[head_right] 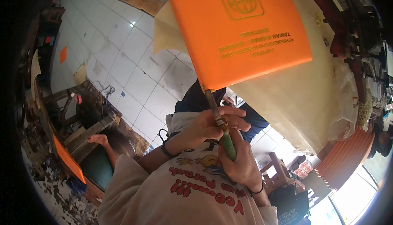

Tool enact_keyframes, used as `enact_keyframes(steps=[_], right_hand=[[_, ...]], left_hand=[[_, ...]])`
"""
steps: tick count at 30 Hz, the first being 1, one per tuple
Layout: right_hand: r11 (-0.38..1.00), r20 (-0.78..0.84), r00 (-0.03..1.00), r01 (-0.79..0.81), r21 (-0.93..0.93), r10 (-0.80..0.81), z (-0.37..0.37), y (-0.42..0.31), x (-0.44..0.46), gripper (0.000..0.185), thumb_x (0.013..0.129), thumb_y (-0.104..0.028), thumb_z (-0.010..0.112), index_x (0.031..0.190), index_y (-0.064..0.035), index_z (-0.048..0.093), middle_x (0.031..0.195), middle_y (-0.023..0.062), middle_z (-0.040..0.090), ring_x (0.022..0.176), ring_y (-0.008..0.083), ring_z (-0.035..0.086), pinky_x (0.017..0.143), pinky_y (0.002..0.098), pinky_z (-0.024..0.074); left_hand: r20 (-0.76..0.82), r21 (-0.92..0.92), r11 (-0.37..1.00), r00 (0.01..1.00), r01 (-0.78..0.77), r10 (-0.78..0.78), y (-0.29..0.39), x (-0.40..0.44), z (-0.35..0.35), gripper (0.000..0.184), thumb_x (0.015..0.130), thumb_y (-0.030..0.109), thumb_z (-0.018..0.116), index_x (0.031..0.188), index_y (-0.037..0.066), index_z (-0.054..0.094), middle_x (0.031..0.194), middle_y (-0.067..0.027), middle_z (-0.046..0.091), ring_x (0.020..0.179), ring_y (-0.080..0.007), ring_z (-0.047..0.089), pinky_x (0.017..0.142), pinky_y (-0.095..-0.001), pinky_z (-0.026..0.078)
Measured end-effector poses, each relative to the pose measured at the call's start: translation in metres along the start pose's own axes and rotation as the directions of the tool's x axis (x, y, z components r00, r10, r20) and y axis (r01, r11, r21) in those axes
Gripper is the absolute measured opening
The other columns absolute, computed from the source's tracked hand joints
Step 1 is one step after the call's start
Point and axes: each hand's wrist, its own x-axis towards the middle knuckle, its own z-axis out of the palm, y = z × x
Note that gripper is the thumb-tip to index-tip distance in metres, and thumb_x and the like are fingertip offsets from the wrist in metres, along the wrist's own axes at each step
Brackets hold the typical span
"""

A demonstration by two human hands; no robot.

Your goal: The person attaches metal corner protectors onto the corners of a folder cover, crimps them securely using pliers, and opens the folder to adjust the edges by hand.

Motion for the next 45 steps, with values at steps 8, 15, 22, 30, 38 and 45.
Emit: enact_keyframes(steps=[8, 15, 22, 30, 38, 45], right_hand=[[1.0, 0.13, 0.991, -0.022, 0.015, 0.02, -0.014, 0.013, 0.003, 0.036, 0.083, -0.011, 0.064, 0.114, 0.0042, 0.054, 0.088, 0.0156, 0.065, 0.086, 0.0277, 0.066, 0.079, 0.038, 0.0499], [0.99, 0.05, 0.994, -0.098, 0.097, 0.094, 0.002, 0.01, 0.009, 0.04, 0.083, -0.017, 0.068, 0.115, 0.0028, 0.054, 0.097, 0.0172, 0.064, 0.094, 0.0291, 0.064, 0.083, 0.0384, 0.0488], [0.974, 0.04, 0.976, -0.21, -0.081, 0.214, -0.003, -0.013, 0.005, 0.04, 0.083, -0.016, 0.063, 0.117, 0.0017, 0.054, 0.104, 0.0238, 0.064, 0.103, 0.0363, 0.063, 0.086, 0.0413, 0.0484], [0.977, -0.031, 0.997, -0.075, -0.199, 0.07, 0.006, 0.03, -0.009, 0.057, 0.081, -0.016, 0.06, 0.134, -0.0019, 0.049, 0.128, 0.0198, 0.057, 0.123, 0.0325, 0.056, 0.1, 0.0393, 0.0462], [0.988, -0.006, 0.996, -0.09, -0.126, 0.09, 0.005, 0.017, -0.001, 0.06, 0.077, -0.017, 0.059, 0.134, -0.0016, 0.049, 0.129, 0.02, 0.056, 0.125, 0.0324, 0.055, 0.101, 0.0402, 0.0457], [0.984, -0.053, 0.998, -0.036, -0.177, 0.027, 0.008, 0.018, 0.001, 0.056, 0.078, -0.015, 0.059, 0.132, -0.0011, 0.051, 0.125, 0.0192, 0.057, 0.12, 0.0318, 0.056, 0.1, 0.0401, 0.0457]], left_hand=[[-0.05, 0.159, 0.987, 0.998, 0.037, -0.03, -0.004, 0.013, -0.003, 0.013, 0.097, 0.015, 0.059, 0.099, 0.002, 0.057, 0.082, -0.009, 0.066, 0.096, -0.0265, 0.07, 0.088, -0.0362, 0.053], [-0.086, 0.175, 0.984, 0.996, 0.033, -0.018, -0.006, 0.012, -0.002, 0.013, 0.099, 0.015, 0.053, 0.097, 0.002, 0.056, 0.071, -0.0053, 0.061, 0.085, -0.0258, 0.072, 0.071, -0.0307, 0.053], [0.107, -0.14, 0.984, 0.986, -0.113, 0.129, -0.025, 0.013, -0.008, 0.046, 0.076, 0.014, 0.083, 0.111, 0.003, 0.056, 0.11, -0.014, 0.067, 0.117, -0.0277, 0.06, 0.099, -0.0392, 0.047], [0.386, 0.006, 0.995, 0.918, -0.101, 0.091, -0.048, 0.025, -0.02, 0.021, 0.067, 0.003, 0.08, 0.082, 0.006, 0.065, 0.097, -0.0101, 0.07, 0.11, -0.03, 0.062, 0.095, -0.0424, 0.05], [0.267, -0.061, 0.991, 0.955, -0.115, 0.128, -0.05, 0.024, -0.013, 0.013, 0.067, -0.003, 0.07, 0.064, 0.006, 0.06, 0.079, -0.0043, 0.065, 0.094, -0.0241, 0.063, 0.084, -0.0402, 0.052], [0.261, -0.062, 0.992, 0.958, -0.109, 0.121, -0.05, 0.023, -0.015, 0.013, 0.067, -0.002, 0.07, 0.065, 0.006, 0.06, 0.078, -0.0043, 0.065, 0.094, -0.024, 0.063, 0.084, -0.0406, 0.052]])
